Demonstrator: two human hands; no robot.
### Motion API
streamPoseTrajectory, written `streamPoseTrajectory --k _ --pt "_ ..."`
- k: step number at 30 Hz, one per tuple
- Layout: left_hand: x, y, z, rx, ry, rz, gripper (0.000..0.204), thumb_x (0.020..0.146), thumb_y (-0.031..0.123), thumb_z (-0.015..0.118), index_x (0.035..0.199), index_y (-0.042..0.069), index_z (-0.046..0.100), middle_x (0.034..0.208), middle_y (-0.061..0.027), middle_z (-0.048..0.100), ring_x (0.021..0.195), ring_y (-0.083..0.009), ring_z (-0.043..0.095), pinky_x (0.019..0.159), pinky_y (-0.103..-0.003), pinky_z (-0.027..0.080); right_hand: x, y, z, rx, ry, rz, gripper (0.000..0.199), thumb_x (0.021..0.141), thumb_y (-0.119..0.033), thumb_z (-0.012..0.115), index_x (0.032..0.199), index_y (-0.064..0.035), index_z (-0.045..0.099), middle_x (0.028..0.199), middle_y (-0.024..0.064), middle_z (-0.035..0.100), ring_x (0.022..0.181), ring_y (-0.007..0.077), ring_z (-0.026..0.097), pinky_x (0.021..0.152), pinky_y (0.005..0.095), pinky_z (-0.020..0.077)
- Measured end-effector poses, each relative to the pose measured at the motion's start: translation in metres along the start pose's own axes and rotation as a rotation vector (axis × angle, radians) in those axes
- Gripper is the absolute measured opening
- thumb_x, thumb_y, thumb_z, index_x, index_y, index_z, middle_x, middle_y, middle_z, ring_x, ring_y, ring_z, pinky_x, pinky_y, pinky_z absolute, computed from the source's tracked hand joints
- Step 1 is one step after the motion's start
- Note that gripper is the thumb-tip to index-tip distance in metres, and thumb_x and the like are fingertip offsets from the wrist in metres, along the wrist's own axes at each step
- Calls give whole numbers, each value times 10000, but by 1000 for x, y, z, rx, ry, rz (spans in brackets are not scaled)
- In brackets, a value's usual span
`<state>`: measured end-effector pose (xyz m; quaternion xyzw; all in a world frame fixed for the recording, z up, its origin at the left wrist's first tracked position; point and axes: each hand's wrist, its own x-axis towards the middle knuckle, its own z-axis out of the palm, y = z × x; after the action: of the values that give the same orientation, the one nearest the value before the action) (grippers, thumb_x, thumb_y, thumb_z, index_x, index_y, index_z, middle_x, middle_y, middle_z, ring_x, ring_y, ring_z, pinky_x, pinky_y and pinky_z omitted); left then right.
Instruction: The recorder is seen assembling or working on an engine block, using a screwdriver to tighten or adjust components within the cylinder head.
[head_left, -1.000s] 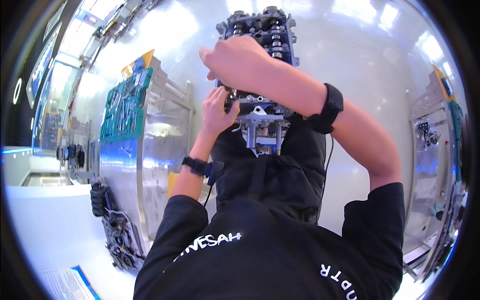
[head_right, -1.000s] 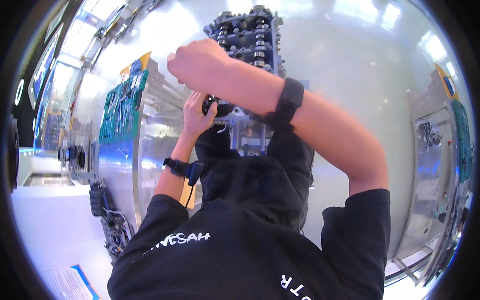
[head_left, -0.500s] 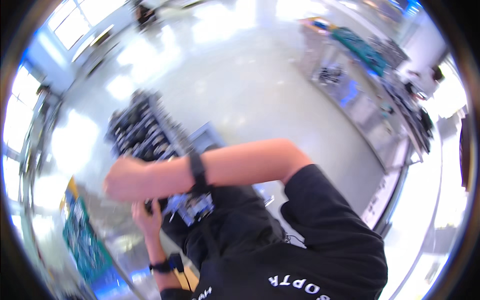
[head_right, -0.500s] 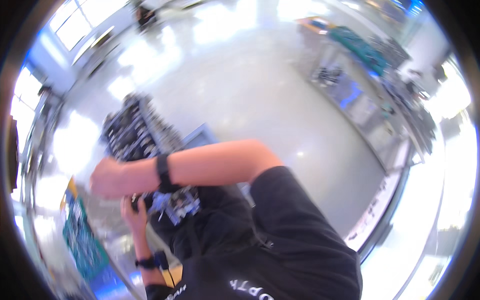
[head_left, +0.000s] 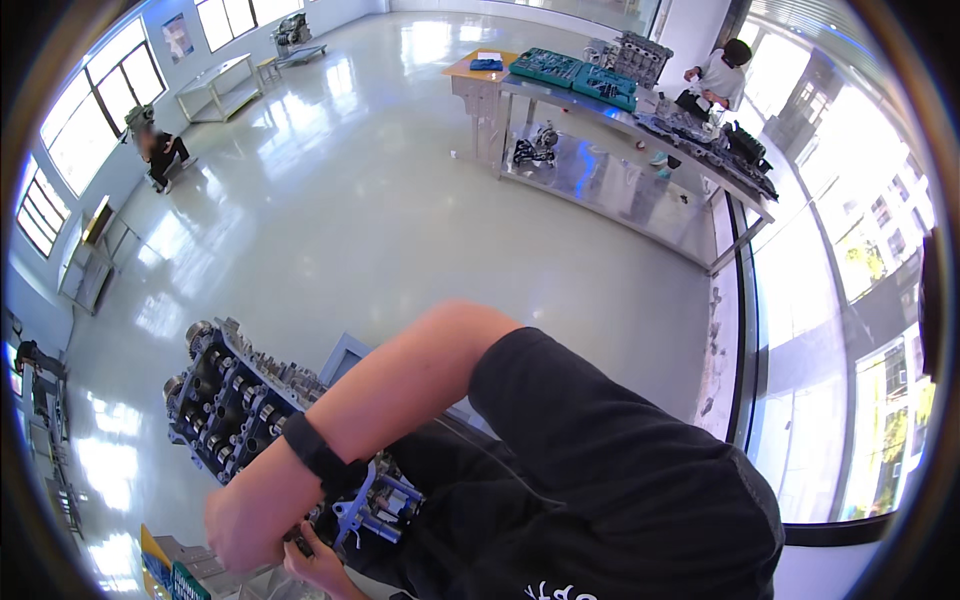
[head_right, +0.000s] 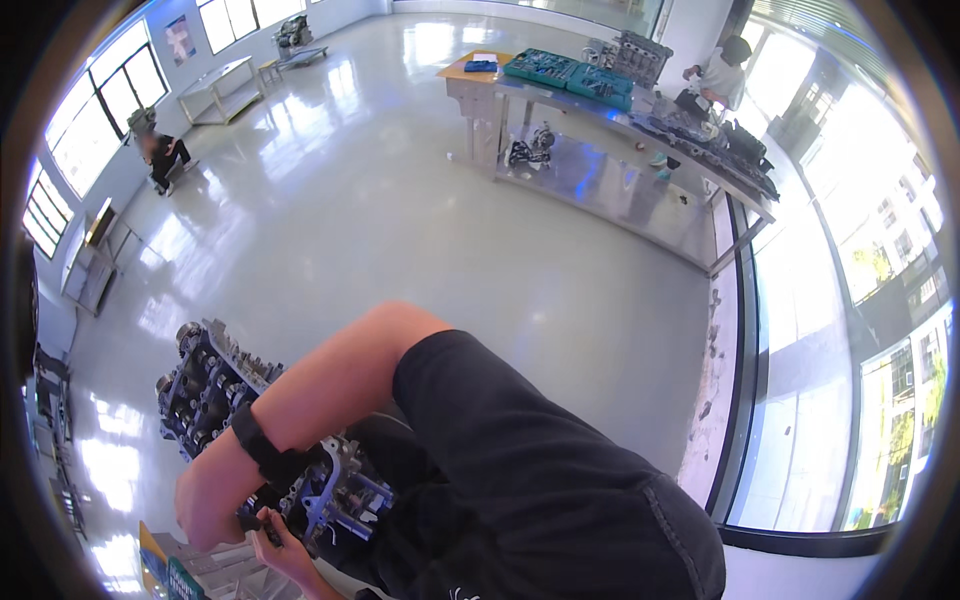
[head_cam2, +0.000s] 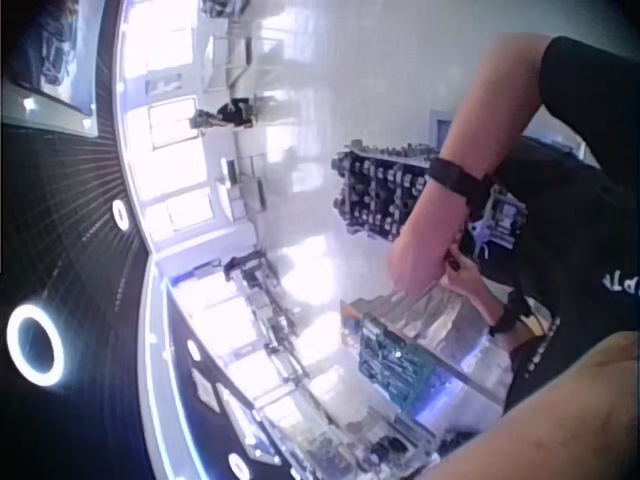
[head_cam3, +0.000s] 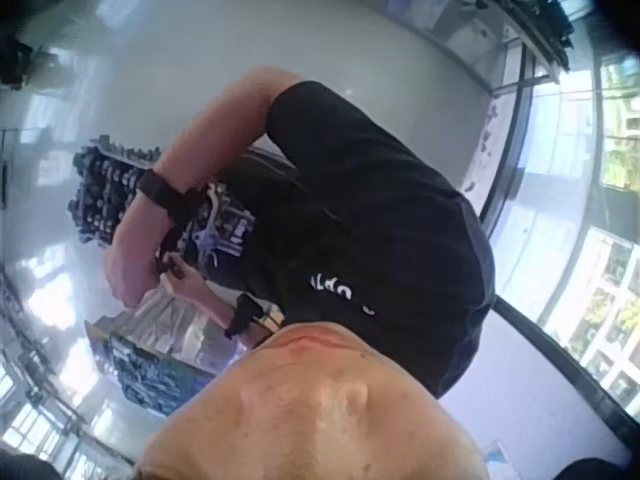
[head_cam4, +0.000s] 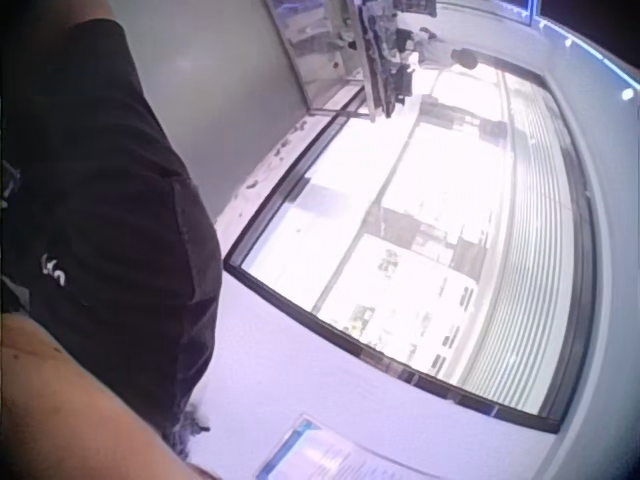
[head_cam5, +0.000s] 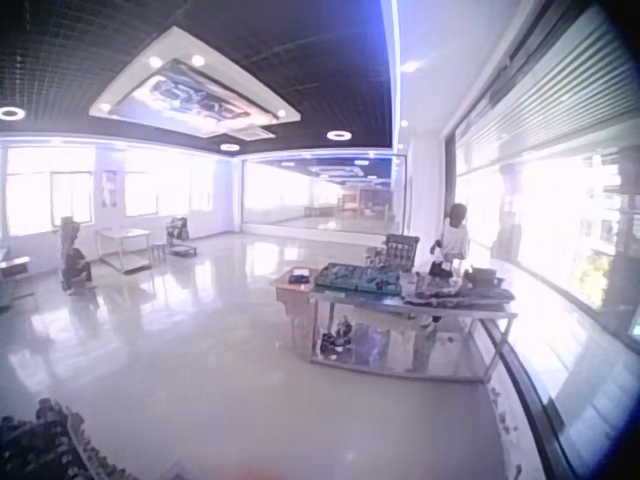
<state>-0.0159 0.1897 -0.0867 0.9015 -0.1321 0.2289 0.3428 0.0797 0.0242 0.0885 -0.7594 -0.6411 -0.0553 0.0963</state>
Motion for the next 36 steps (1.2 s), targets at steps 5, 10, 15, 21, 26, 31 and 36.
streamPoseTrajectory --k 5,10,15,21,26,31,36 --pt "-1 -3 4 -60 3 -48 166 947 24 645 1078 -78 651 958 -164 693 832 -241 675 769 -353 539 1 -7 -18 -156 -26 -261 182 770 -179 697 867 -30 739 865 101 724 823 280 692 666 431 530" --pt "-3 0 9 -154 7 -70 196 943 14 635 1117 -76 635 962 -165 690 868 -241 670 806 -353 539 7 -3 -11 -162 69 -371 155 715 -121 699 823 -16 733 801 109 716 765 282 689 628 454 528" --pt "-3 3 3 -59 66 -33 192 908 43 711 1054 -60 640 921 -140 679 868 -231 658 805 -366 529 22 -9 -6 -239 68 -180 172 782 -228 667 866 -116 765 819 35 730 773 251 697 603 421 516" --pt "-4 -4 9 -98 82 -68 169 907 50 722 1009 -58 642 891 -131 683 826 -223 659 761 -355 538 25 -11 -5 -190 -84 -32 229 911 -317 616 947 -140 757 888 2 733 838 230 703 643 406 523" --pt "-6 -13 8 -153 54 -83 128 934 21 673 1026 -62 641 915 -129 696 848 -210 674 761 -333 555 14 -3 -17 -251 -61 -185 195 844 -266 664 912 -96 729 876 51 721 846 261 707 656 436 536" --pt "-5 -7 8 -228 22 -97 157 962 -13 601 1103 -75 627 958 -139 699 899 -219 681 801 -332 559 3 8 -15 -259 62 -430 160 753 -155 696 850 -29 684 868 119 704 848 299 704 683 461 547" --pt "-3 -5 7 -201 17 20 220 958 -32 578 1171 -81 600 1013 -152 685 948 -233 671 848 -346 546 2 5 -25 -156 -3 -442 154 731 -105 691 842 0 671 836 134 697 807 328 690 679 448 539"
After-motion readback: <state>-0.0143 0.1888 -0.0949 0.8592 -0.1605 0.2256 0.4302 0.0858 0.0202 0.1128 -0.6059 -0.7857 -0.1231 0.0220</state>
